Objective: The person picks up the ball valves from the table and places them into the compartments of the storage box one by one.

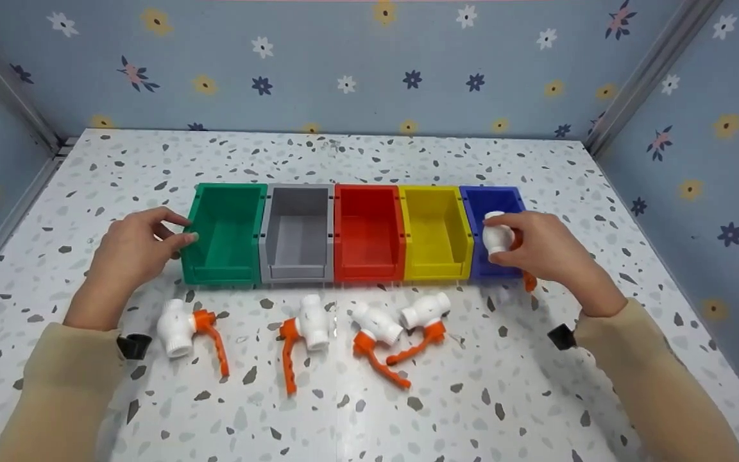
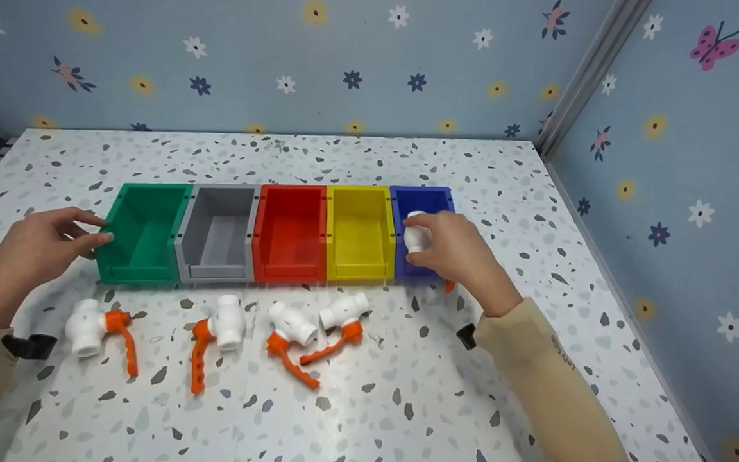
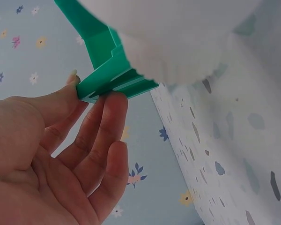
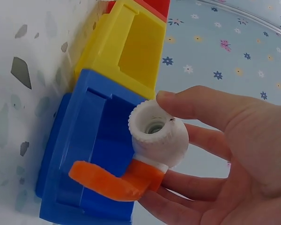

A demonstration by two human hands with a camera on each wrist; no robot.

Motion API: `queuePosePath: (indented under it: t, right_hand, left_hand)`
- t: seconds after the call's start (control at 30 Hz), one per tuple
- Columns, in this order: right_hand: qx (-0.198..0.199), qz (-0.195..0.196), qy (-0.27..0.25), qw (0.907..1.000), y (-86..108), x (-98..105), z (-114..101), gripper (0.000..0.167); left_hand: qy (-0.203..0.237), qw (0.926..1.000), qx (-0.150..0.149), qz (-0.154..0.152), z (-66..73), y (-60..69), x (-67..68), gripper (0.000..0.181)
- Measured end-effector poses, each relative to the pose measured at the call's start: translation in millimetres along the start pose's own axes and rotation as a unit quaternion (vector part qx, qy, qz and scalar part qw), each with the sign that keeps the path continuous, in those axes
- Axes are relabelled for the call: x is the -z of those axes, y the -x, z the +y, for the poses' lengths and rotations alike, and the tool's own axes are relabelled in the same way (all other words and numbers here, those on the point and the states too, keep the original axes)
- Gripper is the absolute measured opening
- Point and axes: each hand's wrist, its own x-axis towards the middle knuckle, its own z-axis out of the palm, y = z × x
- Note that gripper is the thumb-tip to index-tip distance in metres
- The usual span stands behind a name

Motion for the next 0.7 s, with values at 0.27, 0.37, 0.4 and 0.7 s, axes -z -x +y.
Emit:
queuePosePath:
  t: [0.27, 0.37, 0.4, 0.7]
  right_hand:
    - [-0.003, 0.005, 0.004, 1.0, -14.8, 4.2, 1.0, 0.056]
    - [-0.007, 0.008, 0.005, 0.9999, -20.9, 4.6, 1.5, 0.056]
    - [-0.008, 0.008, 0.006, 0.9999, -22.9, 4.7, 1.5, 0.057]
    - [-0.004, 0.017, 0.011, 0.9998, -39.1, 5.5, 4.1, 0.058]
  left_hand:
    - [0.003, 1.0, 0.003, 0.002, 1.2, 1.3, -0.3, 0.045]
    - [0.003, 1.0, 0.007, 0.001, 1.6, 1.8, -0.9, 0.044]
    - [0.003, 1.0, 0.009, 0.0, 1.6, 1.9, -0.9, 0.044]
    - [0.002, 1.0, 0.003, 0.007, 2.0, 1.3, -1.3, 0.043]
